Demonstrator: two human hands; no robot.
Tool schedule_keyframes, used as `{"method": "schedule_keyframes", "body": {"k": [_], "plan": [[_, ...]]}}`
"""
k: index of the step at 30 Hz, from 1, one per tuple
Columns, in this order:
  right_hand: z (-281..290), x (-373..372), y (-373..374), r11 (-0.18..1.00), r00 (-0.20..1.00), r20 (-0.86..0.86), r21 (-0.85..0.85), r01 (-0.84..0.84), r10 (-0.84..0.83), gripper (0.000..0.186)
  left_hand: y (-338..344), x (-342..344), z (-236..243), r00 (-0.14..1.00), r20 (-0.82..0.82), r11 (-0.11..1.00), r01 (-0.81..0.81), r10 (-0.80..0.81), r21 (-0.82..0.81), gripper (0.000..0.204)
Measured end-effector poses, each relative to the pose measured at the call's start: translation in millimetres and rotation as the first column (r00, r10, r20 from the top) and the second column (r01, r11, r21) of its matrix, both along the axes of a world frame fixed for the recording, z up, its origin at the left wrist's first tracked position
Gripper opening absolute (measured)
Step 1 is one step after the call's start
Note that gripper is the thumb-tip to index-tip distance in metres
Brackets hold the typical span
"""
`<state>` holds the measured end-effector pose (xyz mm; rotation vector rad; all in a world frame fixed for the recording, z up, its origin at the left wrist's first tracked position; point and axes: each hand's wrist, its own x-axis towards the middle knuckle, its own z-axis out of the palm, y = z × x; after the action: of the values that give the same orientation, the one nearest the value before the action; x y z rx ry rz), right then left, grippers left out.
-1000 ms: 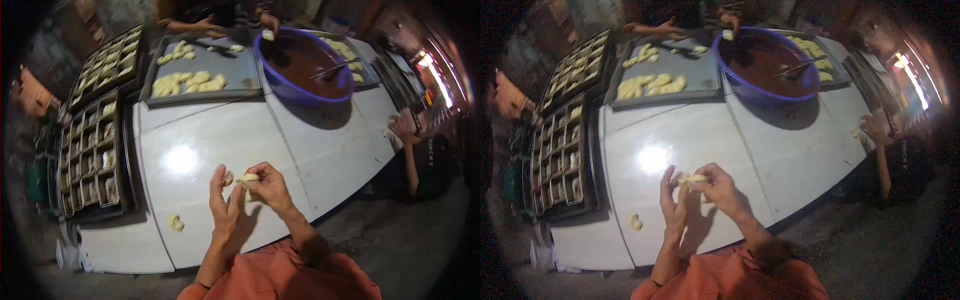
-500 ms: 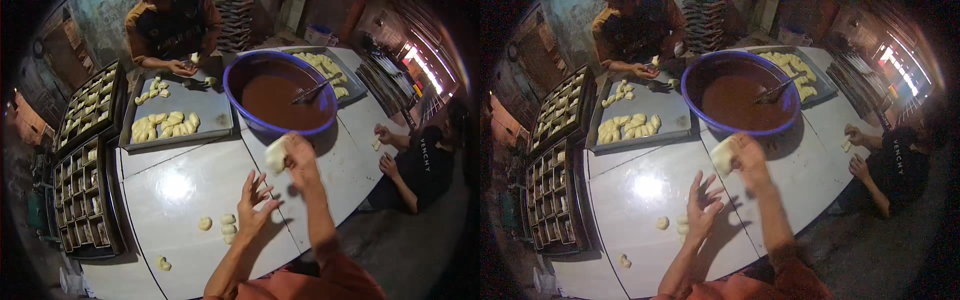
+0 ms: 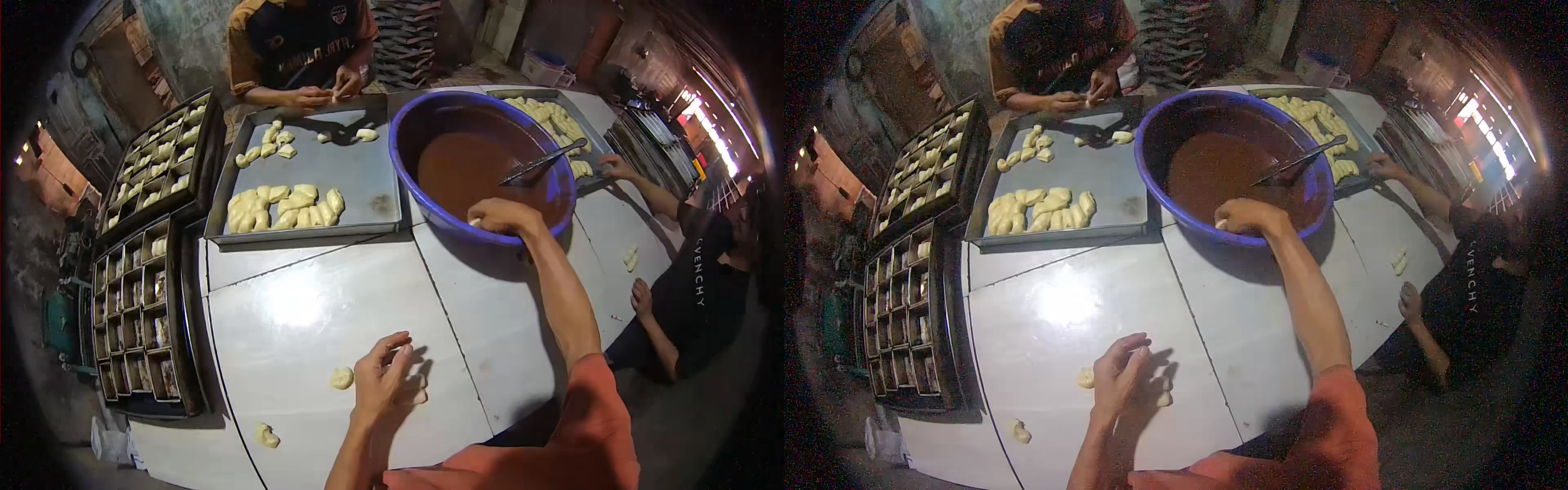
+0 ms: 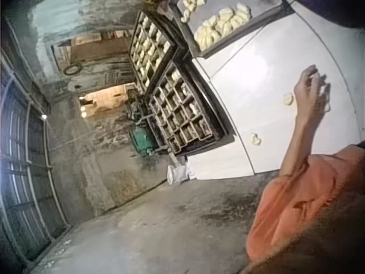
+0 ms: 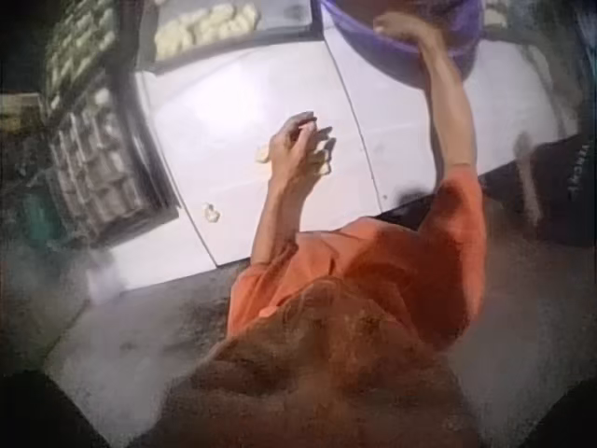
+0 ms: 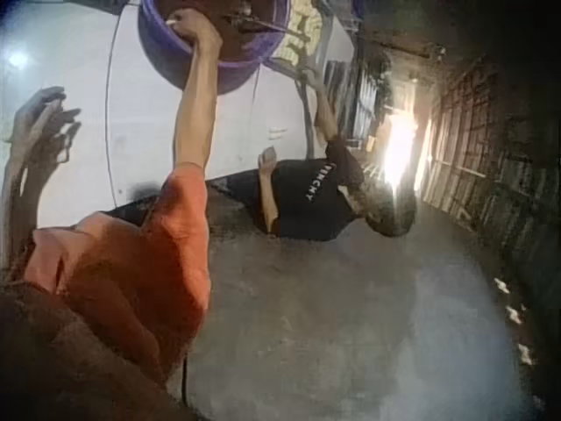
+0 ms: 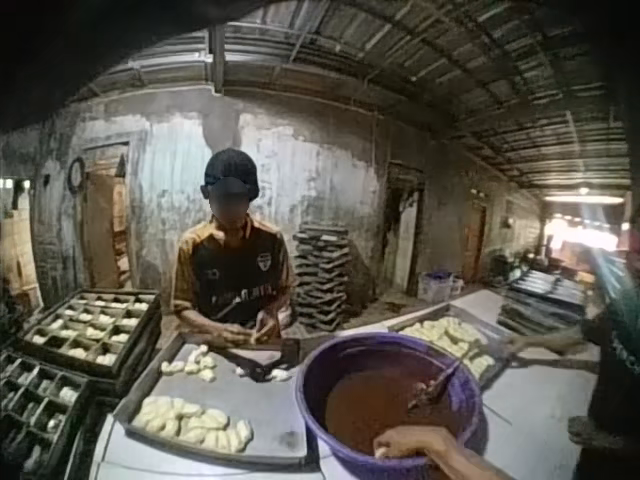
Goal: The person prepares filled dough pieces on a work surface, intermittently filling sections with a brown sauce from a bowl using a spoon, and places the shaped dough rolls into baking tins on trays.
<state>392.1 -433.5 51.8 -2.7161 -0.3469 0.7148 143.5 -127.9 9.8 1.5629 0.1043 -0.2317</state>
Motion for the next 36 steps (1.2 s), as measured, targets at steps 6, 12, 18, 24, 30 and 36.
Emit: {"method": "schedule_keyframes", "body": {"k": [6, 12, 18, 24, 30, 36], "plan": [[-32, 11, -15, 0.994, 0.985, 0.137, 0.019, -0.108, 0.104, 0.026, -5, 1, 2, 0.993, -0.117, 0.998, -0.007, 0.0, -0.064, 0.031], [5, 0, 1, 0.823, 0.968, -0.2, 0.517, 0.237, -0.153, 0.027, -3, -1, 10, 0.997, -0.056, 0.998, 0.05, -0.048, 0.029, 0.03], [45, -54, 48, 0.2, 0.902, -0.415, 0.879, 0.432, -0.122, 0.017, -17, 19, 15, 0.996, 0.085, 0.996, 0.009, -0.001, -0.089, 0.031], [8, -133, 96, -0.075, 0.865, -0.502, 0.863, 0.5, -0.008, 0.016, -50, 35, 23, 0.999, -0.002, 0.85, 0.026, -0.032, -0.526, 0.044], [-40, -181, 114, -0.109, 0.822, -0.565, 0.814, 0.57, 0.073, 0.022, -17, 6, -6, 0.97, -0.242, 0.722, -0.18, 0.018, -0.668, 0.037], [-39, -222, 156, 0.258, 0.963, -0.115, 0.95, 0.178, -0.244, 0.061, 13, -1, -11, 0.938, -0.219, 0.75, -0.347, 0.269, -0.563, 0.033]]}}
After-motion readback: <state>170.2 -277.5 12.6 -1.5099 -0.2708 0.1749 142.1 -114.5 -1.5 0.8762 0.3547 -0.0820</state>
